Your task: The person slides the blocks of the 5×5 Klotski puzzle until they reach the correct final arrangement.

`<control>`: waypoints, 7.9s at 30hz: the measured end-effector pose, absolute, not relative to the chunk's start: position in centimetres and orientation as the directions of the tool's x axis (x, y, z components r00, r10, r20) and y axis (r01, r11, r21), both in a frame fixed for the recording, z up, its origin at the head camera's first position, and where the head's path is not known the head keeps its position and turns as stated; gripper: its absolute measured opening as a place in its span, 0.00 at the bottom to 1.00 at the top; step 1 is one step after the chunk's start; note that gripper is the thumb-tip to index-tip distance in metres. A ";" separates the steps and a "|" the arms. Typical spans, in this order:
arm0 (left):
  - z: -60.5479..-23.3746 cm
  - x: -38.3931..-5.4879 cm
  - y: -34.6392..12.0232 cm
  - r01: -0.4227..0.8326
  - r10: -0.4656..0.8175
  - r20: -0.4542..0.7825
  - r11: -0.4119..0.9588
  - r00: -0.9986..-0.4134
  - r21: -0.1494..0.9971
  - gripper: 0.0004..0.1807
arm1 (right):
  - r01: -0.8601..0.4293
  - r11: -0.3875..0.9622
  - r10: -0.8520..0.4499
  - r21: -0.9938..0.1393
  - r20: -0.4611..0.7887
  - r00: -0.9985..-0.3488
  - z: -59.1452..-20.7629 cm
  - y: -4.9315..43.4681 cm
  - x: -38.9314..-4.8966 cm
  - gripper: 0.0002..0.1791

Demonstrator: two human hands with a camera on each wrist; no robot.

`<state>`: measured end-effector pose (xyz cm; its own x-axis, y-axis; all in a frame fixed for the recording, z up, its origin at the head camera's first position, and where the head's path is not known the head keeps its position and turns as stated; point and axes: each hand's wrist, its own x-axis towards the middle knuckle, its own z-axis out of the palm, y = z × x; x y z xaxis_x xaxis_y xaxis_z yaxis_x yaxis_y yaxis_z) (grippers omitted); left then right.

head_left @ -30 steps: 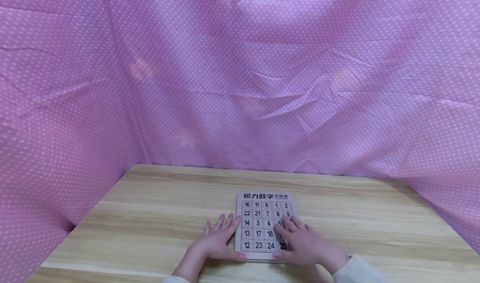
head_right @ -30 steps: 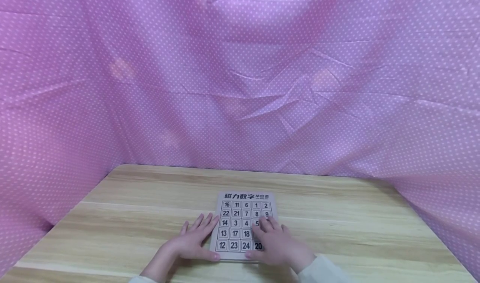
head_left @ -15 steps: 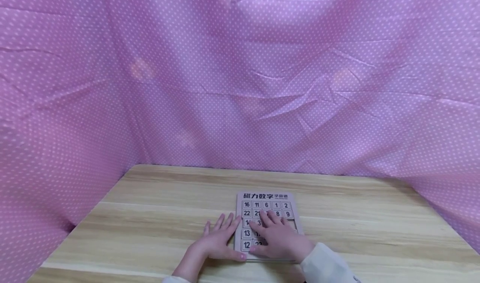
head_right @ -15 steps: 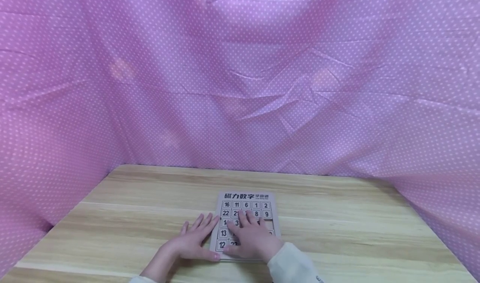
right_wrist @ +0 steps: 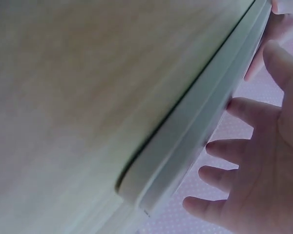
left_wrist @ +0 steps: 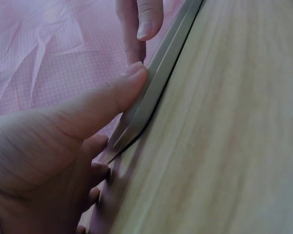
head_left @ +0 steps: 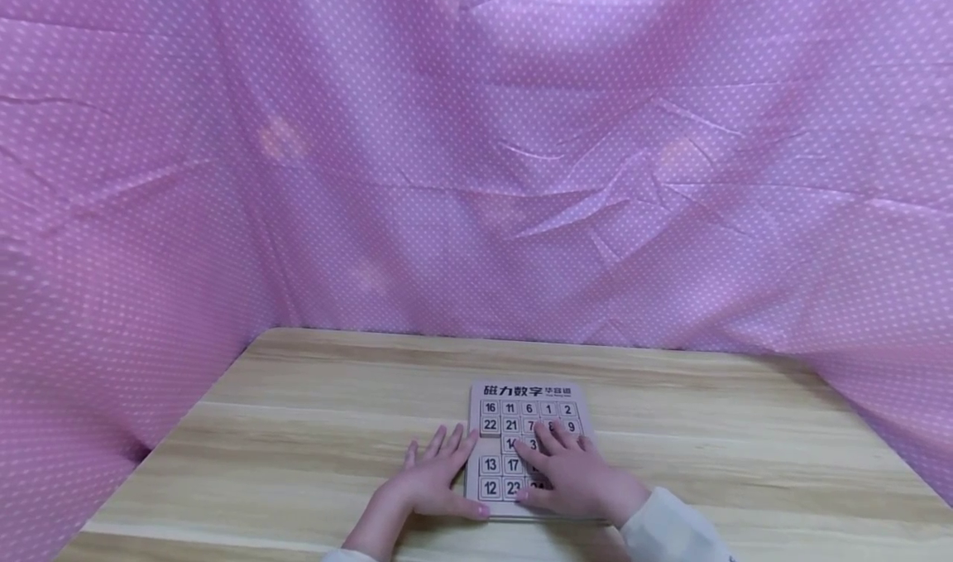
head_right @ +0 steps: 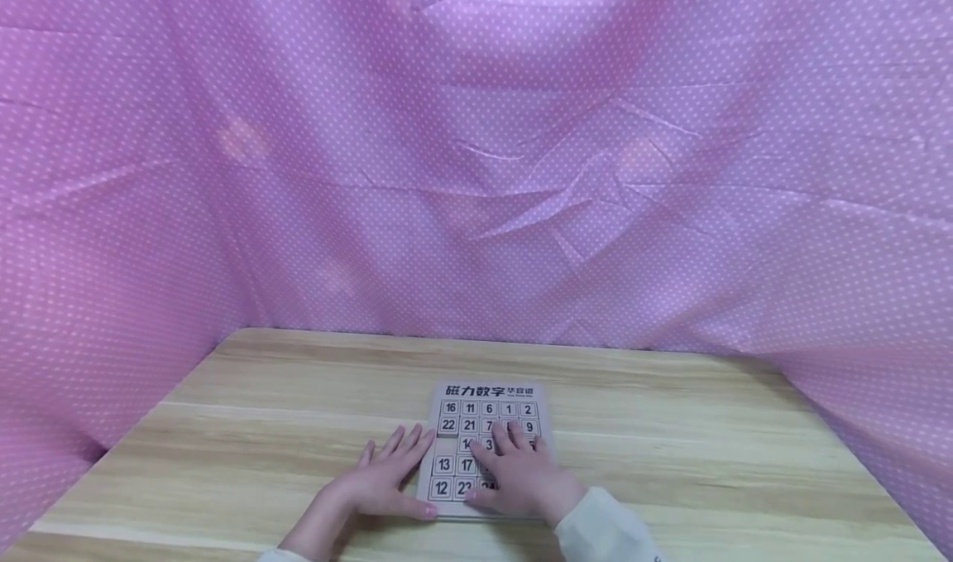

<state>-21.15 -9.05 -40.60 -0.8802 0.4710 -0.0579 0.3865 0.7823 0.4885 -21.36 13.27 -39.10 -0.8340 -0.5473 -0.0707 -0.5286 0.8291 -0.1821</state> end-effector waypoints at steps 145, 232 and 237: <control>-40.9 -21.5 -9.3 0.382 0.466 -0.070 0.794 -0.882 0.473 0.56 | -0.544 0.814 -0.566 -0.201 -0.071 -0.821 -39.1 13.1 -21.5 0.42; -40.9 -21.7 -9.4 0.392 0.476 -0.063 0.786 -0.877 0.478 0.57 | -0.477 0.828 -0.497 -0.296 0.010 -0.868 -39.6 18.7 -21.1 0.45; -40.9 -21.7 -9.3 0.389 0.476 -0.063 0.781 -0.877 0.489 0.58 | -0.467 0.834 -0.492 -0.296 -0.013 -0.871 -39.5 18.7 -20.8 0.47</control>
<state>-21.70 -9.33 -40.92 -0.8770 0.4763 -0.0626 0.3892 0.7808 0.4888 -20.83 18.67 -39.52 -0.8705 -0.4920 -0.0131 -0.4667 0.8336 -0.2957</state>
